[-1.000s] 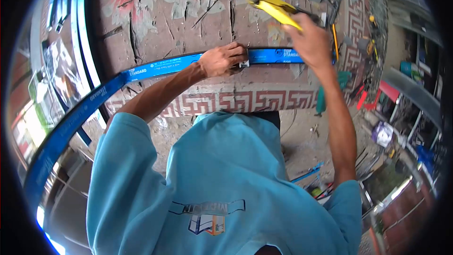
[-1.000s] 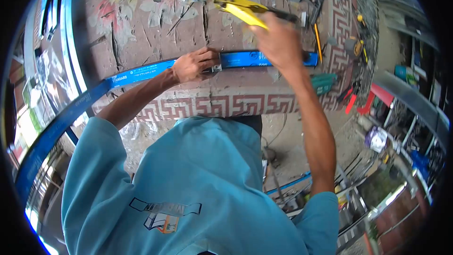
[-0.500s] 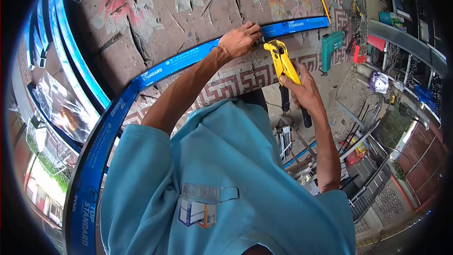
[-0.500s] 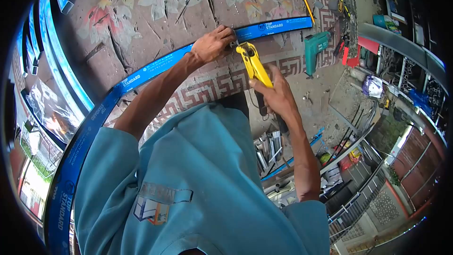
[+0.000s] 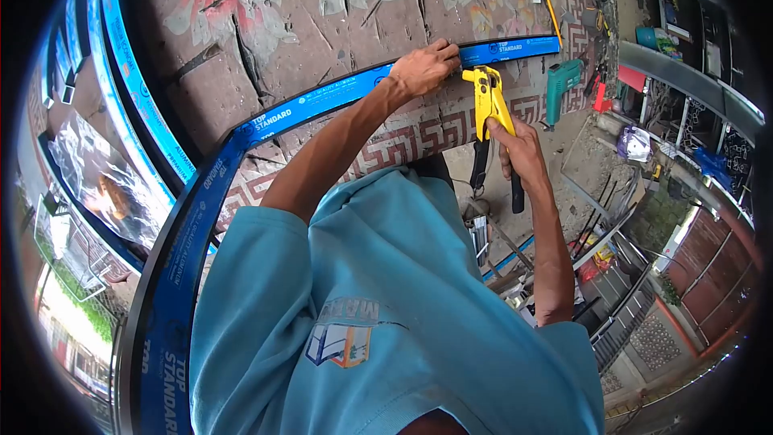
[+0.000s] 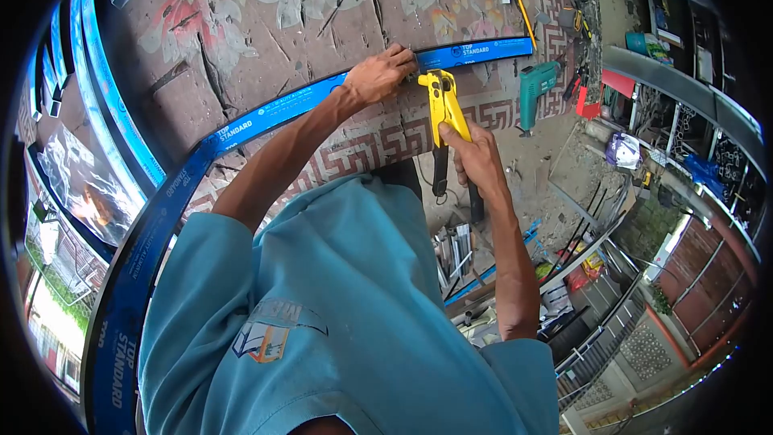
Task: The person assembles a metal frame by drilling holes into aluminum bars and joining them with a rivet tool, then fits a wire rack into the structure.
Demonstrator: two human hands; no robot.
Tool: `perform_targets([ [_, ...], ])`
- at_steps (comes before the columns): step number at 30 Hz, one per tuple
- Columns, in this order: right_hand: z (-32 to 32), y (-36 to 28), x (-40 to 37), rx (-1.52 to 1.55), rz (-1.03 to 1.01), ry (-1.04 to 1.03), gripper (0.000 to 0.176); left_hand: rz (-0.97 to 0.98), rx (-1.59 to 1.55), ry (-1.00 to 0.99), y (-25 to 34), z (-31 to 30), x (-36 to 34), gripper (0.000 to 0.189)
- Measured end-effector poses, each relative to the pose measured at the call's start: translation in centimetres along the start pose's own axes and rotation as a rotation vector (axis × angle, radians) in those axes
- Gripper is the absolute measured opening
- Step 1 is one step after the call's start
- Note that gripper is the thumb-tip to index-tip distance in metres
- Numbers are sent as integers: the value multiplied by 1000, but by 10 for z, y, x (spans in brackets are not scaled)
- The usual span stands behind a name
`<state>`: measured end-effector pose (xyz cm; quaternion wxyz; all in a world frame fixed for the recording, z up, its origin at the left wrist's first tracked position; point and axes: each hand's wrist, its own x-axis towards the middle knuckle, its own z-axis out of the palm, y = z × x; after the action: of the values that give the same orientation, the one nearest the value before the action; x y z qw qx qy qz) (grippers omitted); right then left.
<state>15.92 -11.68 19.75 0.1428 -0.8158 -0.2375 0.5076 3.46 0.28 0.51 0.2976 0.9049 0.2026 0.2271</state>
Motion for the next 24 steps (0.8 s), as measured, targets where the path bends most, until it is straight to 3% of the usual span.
perform_targets([
  [15,2,1,7,-65,29,7,29,6,27,16,0,2,0,31],
  [18,5,1,14,-253,-144,15,32,-16,1,-22,2,2,1,36],
  [19,5,5,18,-207,-99,-2,31,-33,-10,-50,0,1,1,43],
  [21,1,4,22,-105,-18,-57,26,-18,10,-9,0,1,0,37],
  [24,-7,5,30,-167,-52,-218,24,18,36,48,-1,1,0,34],
])
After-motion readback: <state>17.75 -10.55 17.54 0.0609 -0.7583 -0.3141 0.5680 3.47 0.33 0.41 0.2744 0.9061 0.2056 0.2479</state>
